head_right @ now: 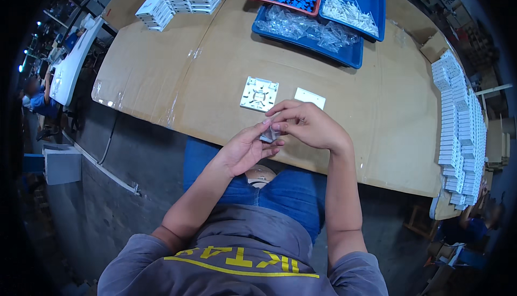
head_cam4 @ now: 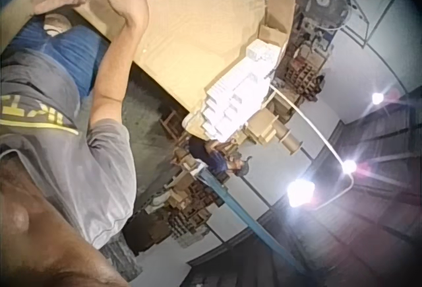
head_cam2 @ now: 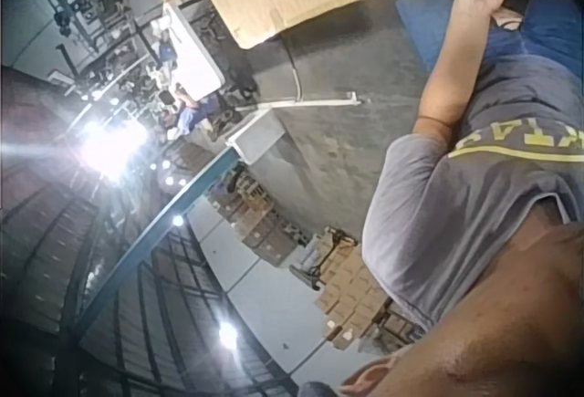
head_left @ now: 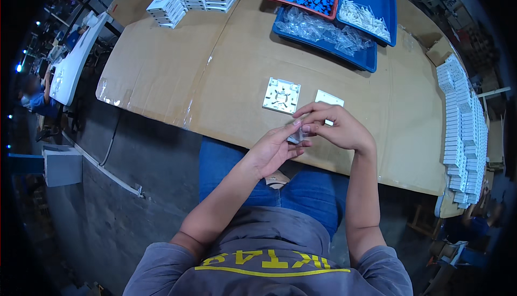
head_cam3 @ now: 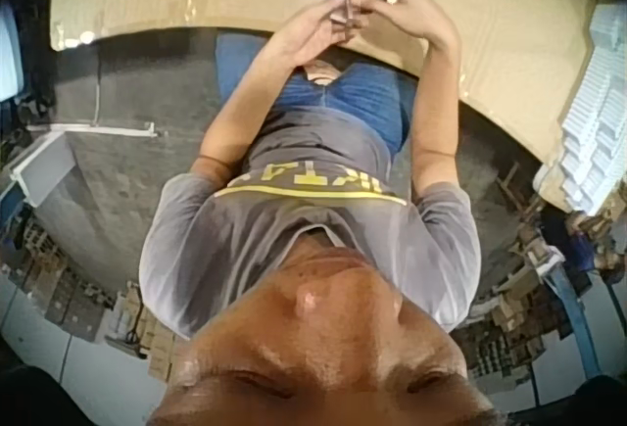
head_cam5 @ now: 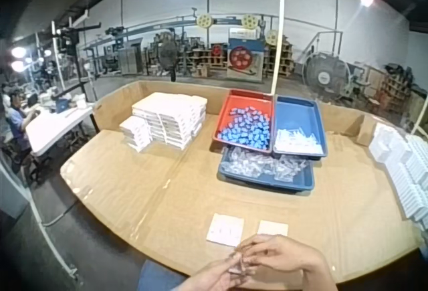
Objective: Packing small electronic components and plastic clips into cardboard boxes.
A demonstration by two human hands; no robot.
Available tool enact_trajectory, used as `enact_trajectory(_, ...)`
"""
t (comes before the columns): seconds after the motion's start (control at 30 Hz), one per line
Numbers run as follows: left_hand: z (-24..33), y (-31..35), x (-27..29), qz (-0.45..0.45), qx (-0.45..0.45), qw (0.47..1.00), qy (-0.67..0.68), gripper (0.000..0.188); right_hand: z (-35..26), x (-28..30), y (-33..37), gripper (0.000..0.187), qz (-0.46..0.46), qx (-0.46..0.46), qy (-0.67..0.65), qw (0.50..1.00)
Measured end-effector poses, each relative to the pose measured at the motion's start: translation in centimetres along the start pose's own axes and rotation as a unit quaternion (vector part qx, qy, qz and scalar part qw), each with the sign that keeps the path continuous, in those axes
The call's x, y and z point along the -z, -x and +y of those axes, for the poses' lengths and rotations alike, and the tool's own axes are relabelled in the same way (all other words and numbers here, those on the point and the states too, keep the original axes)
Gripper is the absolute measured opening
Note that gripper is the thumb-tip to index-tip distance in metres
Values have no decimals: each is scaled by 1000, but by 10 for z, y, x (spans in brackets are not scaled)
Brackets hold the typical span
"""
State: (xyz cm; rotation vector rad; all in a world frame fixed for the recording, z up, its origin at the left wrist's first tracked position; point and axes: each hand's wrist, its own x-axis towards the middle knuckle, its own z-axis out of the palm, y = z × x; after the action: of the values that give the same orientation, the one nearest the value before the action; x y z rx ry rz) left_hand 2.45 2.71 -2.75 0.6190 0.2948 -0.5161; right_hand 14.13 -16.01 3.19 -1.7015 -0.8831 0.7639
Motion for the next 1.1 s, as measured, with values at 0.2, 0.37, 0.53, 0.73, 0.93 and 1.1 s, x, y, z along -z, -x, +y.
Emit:
enact_trajectory(0.2, -1, 1, 1, -31, -28, 999, 19, 38, -4, -8, 2, 23, -17, -20, -55, 998)
enact_trajectory(0.37, 9, 10, -6, -105, -60, 992, 40, 42, -7, -4, 3, 24, 13, -13, -46, 999)
enact_trajectory(0.53, 11, 12, -13, -55, -87, 989, -104, 40, -8, -4, 5, 23, 47, -15, -69, 996)
enact_trajectory(0.73, 7, 11, -10, -47, -109, 990, -80, 42, -13, -1, 8, 15, 106, -23, -3, 994)
enact_trajectory(0.93, 6, 8, -3, -40, -78, 996, -12, 44, -3, -6, 9, 13, 69, -35, -55, 995)
enact_trajectory(1.1, -2, 4, 6, -10, -66, 996, -57, 42, -7, -18, 6, 19, 10, -30, -71, 997)
